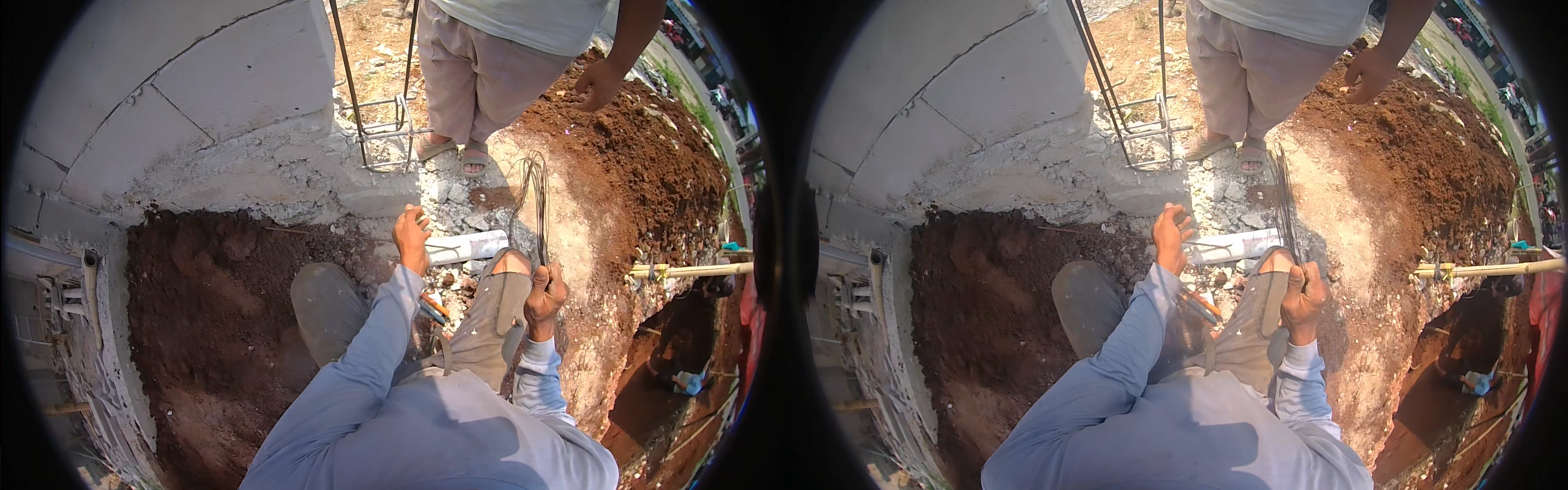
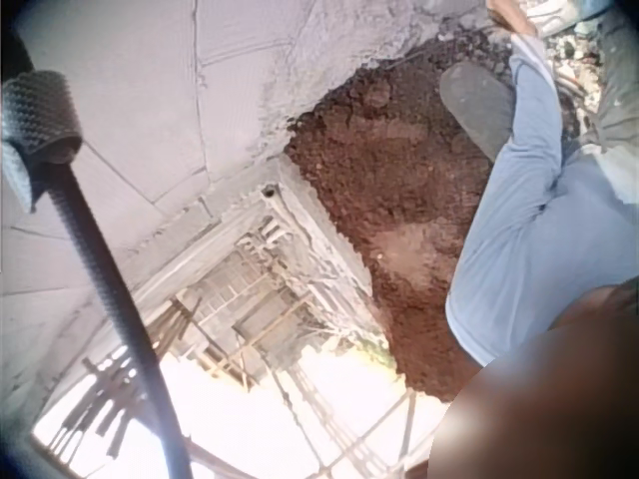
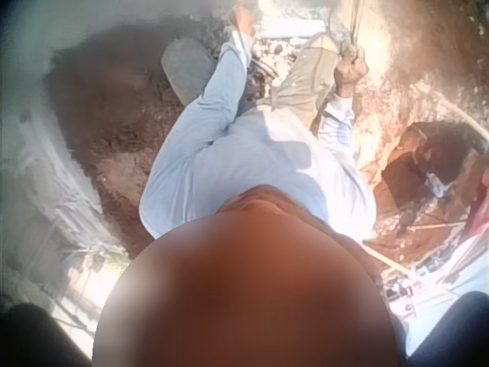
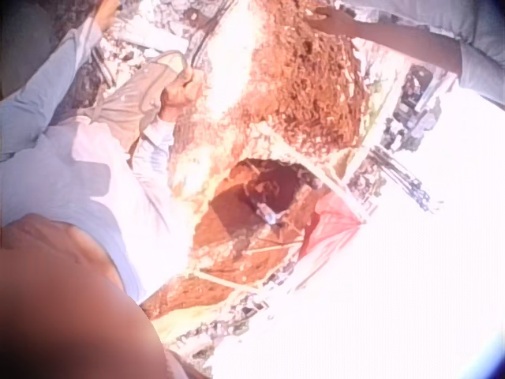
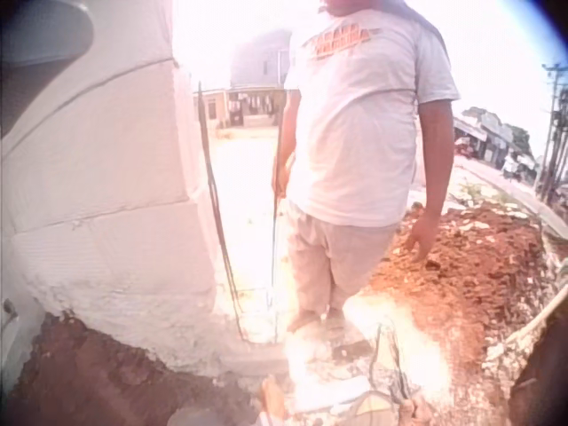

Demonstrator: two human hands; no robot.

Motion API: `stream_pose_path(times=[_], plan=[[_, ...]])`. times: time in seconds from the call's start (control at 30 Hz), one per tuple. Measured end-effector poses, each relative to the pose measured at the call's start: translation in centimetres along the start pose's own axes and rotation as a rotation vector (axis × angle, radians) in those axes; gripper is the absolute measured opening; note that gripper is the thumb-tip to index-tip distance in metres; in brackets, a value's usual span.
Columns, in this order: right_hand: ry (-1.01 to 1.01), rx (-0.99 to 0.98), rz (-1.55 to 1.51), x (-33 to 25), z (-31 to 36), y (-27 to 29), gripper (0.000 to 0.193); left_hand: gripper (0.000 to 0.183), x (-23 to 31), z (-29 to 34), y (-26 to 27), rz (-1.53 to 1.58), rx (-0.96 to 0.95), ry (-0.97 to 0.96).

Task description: The person uses pliers to cut and bend small metal wires, then wraps them around vertical rebar rods embedded in a concrete wall to secure them. Another worker assists by holding the rebar in place. The task is performed at a construction site with exposed soil and building materials nearby.

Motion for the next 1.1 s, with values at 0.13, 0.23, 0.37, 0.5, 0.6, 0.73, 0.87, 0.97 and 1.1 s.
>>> stream_pose_path(times=[0.13,0.23,0.37,0.5,0.6,0.73,0.87,0.97,1.1], plan=[[0.084,-0.241,-0.137,-4.5,0.9,-5.2,0.030,0.077,10.0,9.7,-3.5,-0.021,-0.532,-0.012],[0.153,-0.443,-0.121,-5.0,3.1,-8.4,0.023,0.078,14.3,12.0,-3.7,0.141,-0.518,0.009],[0.195,-0.604,-0.220,-6.3,1.7,-9.1,0.017,0.054,14.2,10.6,2.0,0.512,-0.415,0.013],[0.223,-0.791,-0.259,-8.0,-1.9,-7.9,0.018,0.030,14.4,11.8,3.9,0.723,-0.555,-0.032],[0.266,-0.808,-0.309,-10.8,-3.9,-6.7,0.030,0.021,14.0,13.3,1.9,0.550,-0.340,-0.040],[0.235,-0.739,-0.403,-14.6,-4.8,-5.5,0.023,0.036,12.8,15.4,0.4,0.479,-0.520,0.138],[0.024,-0.685,-0.438,-14.2,-3.6,-6.1,0.015,0.042,10.0,15.7,0.5,0.470,-0.543,0.165],[-0.038,-0.706,-0.355,-11.7,-1.4,-6.0,0.013,0.036,8.3,16.0,1.1,0.463,-0.547,0.282],[-0.230,-0.797,-0.375,-10.1,-0.4,-5.8,0.010,0.023,6.4,16.3,1.8,0.361,-0.498,0.349]])
Point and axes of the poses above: each hand's wrist, its own z-axis away from the middle knuckle, its own y-axis out of the back of the hand, x = y × z, the point moved 1 cm from there along -z, towards the middle knuckle, and after that the axes turned 9 degrees about -x, right-handed, at the moved point
